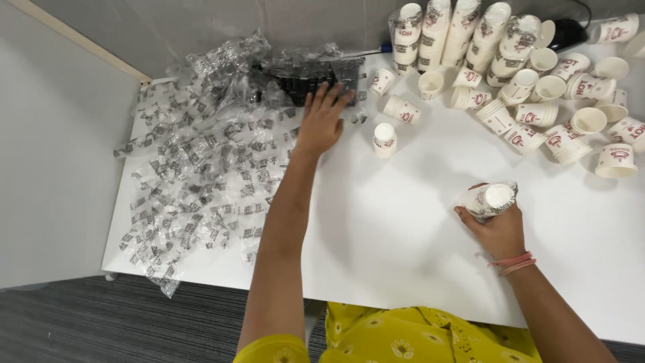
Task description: Stacking small paper cups and inserting them into plastic sleeves.
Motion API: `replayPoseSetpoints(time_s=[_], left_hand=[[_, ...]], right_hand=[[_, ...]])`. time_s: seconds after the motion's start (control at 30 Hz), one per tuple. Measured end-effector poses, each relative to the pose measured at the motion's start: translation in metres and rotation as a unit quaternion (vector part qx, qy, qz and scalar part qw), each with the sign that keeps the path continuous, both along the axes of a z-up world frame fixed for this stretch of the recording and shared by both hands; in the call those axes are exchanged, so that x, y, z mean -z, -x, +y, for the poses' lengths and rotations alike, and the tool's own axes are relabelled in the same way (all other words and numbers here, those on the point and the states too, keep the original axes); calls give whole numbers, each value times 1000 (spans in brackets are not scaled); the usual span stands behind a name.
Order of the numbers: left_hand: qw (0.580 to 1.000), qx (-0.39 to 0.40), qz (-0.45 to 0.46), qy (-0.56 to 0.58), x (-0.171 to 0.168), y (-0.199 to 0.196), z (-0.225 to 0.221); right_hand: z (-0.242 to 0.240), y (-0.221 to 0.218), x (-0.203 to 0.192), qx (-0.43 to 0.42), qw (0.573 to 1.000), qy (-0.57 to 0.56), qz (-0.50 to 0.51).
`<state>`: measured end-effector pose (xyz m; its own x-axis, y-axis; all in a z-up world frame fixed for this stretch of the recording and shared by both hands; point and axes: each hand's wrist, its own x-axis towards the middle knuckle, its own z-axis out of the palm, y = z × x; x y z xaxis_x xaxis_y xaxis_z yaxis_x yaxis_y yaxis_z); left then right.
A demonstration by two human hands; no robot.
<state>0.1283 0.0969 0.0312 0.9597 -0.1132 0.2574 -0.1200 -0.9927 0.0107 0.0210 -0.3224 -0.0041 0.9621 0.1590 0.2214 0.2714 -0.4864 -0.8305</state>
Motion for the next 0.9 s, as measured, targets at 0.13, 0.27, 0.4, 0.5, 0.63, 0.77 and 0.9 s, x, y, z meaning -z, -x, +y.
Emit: replayPoseSetpoints(time_s=[0.13, 0.27, 0.4, 0.5, 0.63, 0.77, 0.9], left_hand=[[999, 7, 45, -17, 10, -30, -22], [997, -23, 26, -63, 37, -54, -15], [994, -71, 11, -86, 36, -54, 3], [996, -67, -2, -62, 45, -53, 15], [995, -78, 20, -60, 32, -35, 13], [994, -89, 19, -58, 31, -27, 11], [994, -99, 13, -36, 34, -21, 8]], right_hand=[[0, 1, -2, -18, 999, 27, -11], [0, 4, -2, -12, 1000, 6, 8], [0, 4, 1, -20, 999, -43, 16], [-3, 2, 14, -24, 996, -86, 18], [-2, 1, 11, -17, 998, -53, 11], [0, 3, 5, -18, 998, -64, 18], [2, 2, 0, -11, 1000, -22, 11]])
